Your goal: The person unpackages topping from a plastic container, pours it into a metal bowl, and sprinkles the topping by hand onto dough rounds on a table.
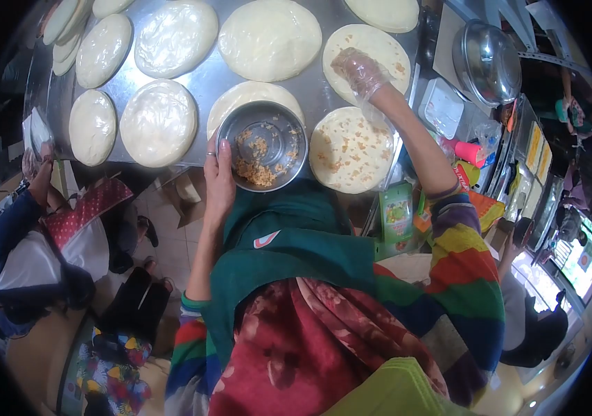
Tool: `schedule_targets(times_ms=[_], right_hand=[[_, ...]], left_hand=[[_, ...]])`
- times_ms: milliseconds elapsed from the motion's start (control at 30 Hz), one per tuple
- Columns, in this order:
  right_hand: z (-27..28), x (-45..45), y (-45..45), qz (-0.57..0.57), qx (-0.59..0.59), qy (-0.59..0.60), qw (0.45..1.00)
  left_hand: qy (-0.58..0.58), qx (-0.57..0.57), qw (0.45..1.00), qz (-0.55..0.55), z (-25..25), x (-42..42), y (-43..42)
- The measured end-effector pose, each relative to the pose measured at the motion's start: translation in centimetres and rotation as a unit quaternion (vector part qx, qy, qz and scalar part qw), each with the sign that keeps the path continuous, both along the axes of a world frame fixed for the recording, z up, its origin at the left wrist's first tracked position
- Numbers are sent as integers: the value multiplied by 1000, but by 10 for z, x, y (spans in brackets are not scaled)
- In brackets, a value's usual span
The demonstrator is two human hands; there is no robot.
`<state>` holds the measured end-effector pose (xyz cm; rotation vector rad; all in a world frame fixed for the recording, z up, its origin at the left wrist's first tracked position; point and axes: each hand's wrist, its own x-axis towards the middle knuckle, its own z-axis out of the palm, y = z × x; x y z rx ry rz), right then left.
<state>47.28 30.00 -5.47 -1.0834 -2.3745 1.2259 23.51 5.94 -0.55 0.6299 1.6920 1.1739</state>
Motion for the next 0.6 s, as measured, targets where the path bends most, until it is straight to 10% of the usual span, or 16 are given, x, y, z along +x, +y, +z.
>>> schedule_targets(times_ms=[300,333,600], right_hand=[[-47,26,81,-38,218,-112,969],[2,6,73,-63,200,-260,943],[-25,27,101,-24,206,-156,966]], left_hand=[[7,1,1000,-3,8,-1,5],[7,0,1000,-5,8,-1,6],[12,-2,1000,-8,3,2,11]])
